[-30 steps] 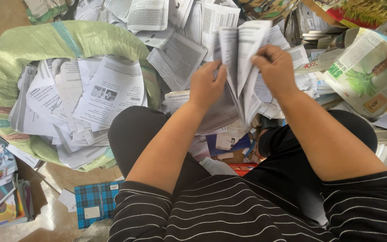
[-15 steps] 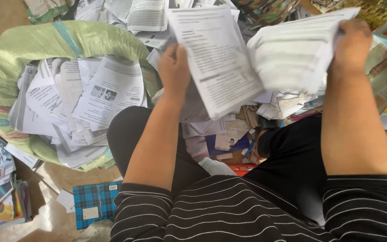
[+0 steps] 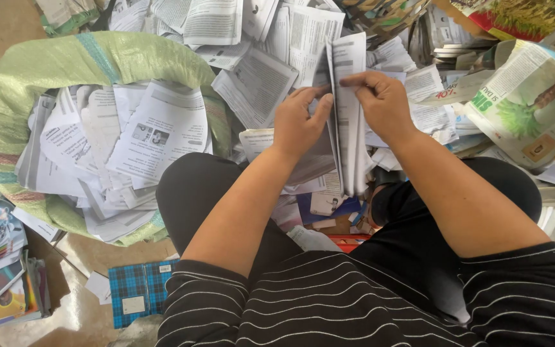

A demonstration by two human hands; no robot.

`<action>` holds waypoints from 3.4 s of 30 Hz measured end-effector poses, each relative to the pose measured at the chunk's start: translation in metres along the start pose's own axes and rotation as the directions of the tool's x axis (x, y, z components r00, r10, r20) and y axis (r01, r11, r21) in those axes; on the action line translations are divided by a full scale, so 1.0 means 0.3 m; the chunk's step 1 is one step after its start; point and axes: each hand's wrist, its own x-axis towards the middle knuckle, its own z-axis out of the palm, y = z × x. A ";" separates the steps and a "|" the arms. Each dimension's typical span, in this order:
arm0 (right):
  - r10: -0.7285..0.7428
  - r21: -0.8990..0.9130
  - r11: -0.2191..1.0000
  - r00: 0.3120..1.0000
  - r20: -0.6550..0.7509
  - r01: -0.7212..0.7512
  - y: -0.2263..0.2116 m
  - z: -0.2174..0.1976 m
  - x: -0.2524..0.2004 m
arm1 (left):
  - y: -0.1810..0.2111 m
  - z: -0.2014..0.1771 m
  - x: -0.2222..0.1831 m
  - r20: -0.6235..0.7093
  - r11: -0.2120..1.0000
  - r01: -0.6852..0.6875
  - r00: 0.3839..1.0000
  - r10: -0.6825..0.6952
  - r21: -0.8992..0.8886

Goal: The person sorts through stacks of papers by hand, flipping through them and placing them into piles, occasionally unfolding and refolding individual sheets.

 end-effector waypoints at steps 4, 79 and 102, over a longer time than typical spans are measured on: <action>0.187 0.108 0.974 0.977 0.099 -0.197 -0.034 -0.001 -0.012 | 0.025 -0.008 -0.003 0.032 1.000 0.003 0.999 -0.003 -0.003; 0.199 -0.163 0.971 0.971 0.133 -0.176 -0.009 0.089 0.037 | 0.006 -0.031 -0.048 -0.189 0.997 -0.027 0.982 0.014 -0.066; 0.075 -0.675 0.685 0.896 0.438 0.273 -0.017 0.212 0.630 | -0.061 -0.085 0.033 -0.110 0.929 0.362 0.923 -0.369 -0.081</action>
